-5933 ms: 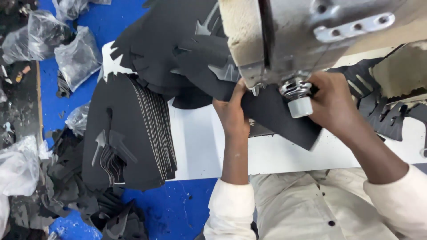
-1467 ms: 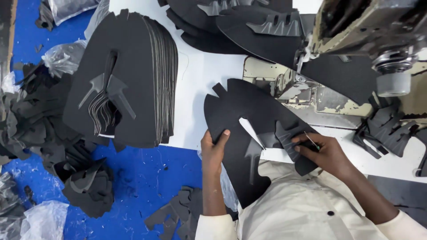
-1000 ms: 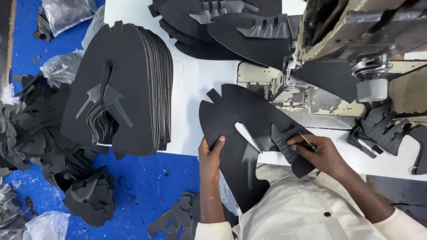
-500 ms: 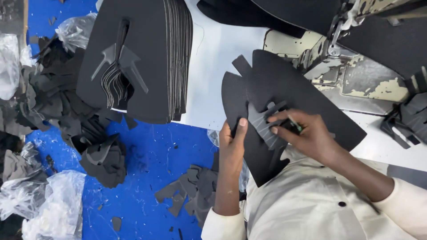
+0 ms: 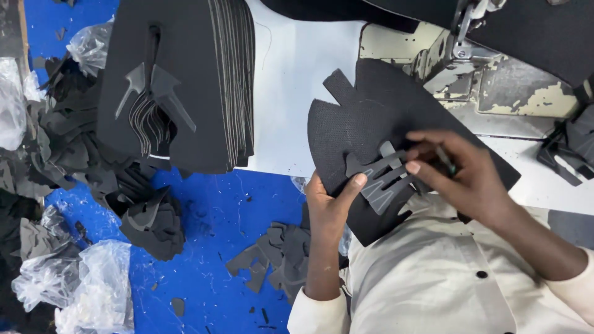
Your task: The person aligns a small black plastic piece onto a larger black carpet piece and sews them together using a sewing machine. They guide the material under the needle, trim the thread with scissors, and repeat the process for multiple pieces.
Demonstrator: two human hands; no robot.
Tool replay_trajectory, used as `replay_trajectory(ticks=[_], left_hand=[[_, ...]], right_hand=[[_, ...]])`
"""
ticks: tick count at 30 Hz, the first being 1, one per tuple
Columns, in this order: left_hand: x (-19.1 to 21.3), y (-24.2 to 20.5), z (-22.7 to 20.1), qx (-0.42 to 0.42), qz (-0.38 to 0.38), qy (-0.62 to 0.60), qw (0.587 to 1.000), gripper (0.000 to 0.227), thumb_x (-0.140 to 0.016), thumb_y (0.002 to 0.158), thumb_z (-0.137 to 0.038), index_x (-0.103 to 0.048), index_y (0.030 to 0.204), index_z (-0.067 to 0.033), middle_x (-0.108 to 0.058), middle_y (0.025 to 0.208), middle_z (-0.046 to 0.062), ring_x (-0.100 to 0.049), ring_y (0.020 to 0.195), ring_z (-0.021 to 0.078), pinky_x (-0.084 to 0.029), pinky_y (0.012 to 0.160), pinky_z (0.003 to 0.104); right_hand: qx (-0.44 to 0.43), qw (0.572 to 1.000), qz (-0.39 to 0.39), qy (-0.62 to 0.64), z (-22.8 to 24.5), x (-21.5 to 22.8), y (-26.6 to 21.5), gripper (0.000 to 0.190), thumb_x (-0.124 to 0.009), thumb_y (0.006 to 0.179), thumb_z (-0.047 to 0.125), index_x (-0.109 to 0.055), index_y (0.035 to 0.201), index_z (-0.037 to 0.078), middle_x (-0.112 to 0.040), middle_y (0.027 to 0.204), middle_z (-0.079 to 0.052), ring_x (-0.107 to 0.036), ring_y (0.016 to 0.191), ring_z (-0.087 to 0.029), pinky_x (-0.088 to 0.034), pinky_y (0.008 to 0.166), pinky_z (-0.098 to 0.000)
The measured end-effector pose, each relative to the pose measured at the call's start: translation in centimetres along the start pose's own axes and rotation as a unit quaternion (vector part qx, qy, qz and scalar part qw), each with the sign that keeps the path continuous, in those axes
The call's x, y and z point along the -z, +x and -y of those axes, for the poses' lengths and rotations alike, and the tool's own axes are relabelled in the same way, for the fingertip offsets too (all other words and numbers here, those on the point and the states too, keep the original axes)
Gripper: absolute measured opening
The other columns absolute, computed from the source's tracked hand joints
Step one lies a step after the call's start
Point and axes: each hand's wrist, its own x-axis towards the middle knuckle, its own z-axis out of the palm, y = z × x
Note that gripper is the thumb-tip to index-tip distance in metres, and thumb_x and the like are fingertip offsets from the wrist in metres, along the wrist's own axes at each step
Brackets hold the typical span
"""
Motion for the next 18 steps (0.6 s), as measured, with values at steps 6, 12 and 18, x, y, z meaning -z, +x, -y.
replay_trajectory(ticks=[6, 12, 18], left_hand=[[-0.1, -0.2, 0.7, -0.022, 0.018, -0.004, 1.000, 0.030, -0.083, 0.091, -0.013, -0.069, 0.113, 0.0026, -0.075, 0.103, 0.007, -0.068, 0.092, 0.0109, -0.055, 0.082, 0.029], [-0.2, -0.5, 0.9, -0.026, 0.009, 0.004, 1.000, 0.029, -0.083, 0.091, -0.012, -0.070, 0.112, 0.0033, -0.075, 0.104, 0.005, -0.068, 0.093, 0.0093, -0.055, 0.084, 0.026], [-0.4, -0.7, 0.7, -0.035, 0.002, 0.035, 0.999, 0.028, -0.082, 0.092, -0.012, -0.071, 0.112, 0.0036, -0.076, 0.104, 0.006, -0.068, 0.093, 0.0094, -0.055, 0.085, 0.026]], right_hand=[[-0.028, 0.998, 0.037, 0.041, 2.2, 0.0, 1.1, 0.059, -0.078, 0.083, 0.011, -0.056, 0.138, 0.011, -0.076, 0.111, -0.005, -0.072, 0.101, -0.011, -0.060, 0.083, -0.0294], [-0.014, 0.999, 0.014, 0.042, 2.7, -0.9, 1.8, 0.059, -0.081, 0.082, 0.006, -0.060, 0.137, 0.009, -0.074, 0.106, -0.003, -0.069, 0.094, -0.008, -0.058, 0.080, -0.0257], [0.020, 0.998, 0.008, 0.053, 2.5, -0.9, 1.8, 0.053, -0.080, 0.083, 0.007, -0.061, 0.133, 0.008, -0.073, 0.108, -0.001, -0.068, 0.096, -0.004, -0.058, 0.080, -0.0218]])
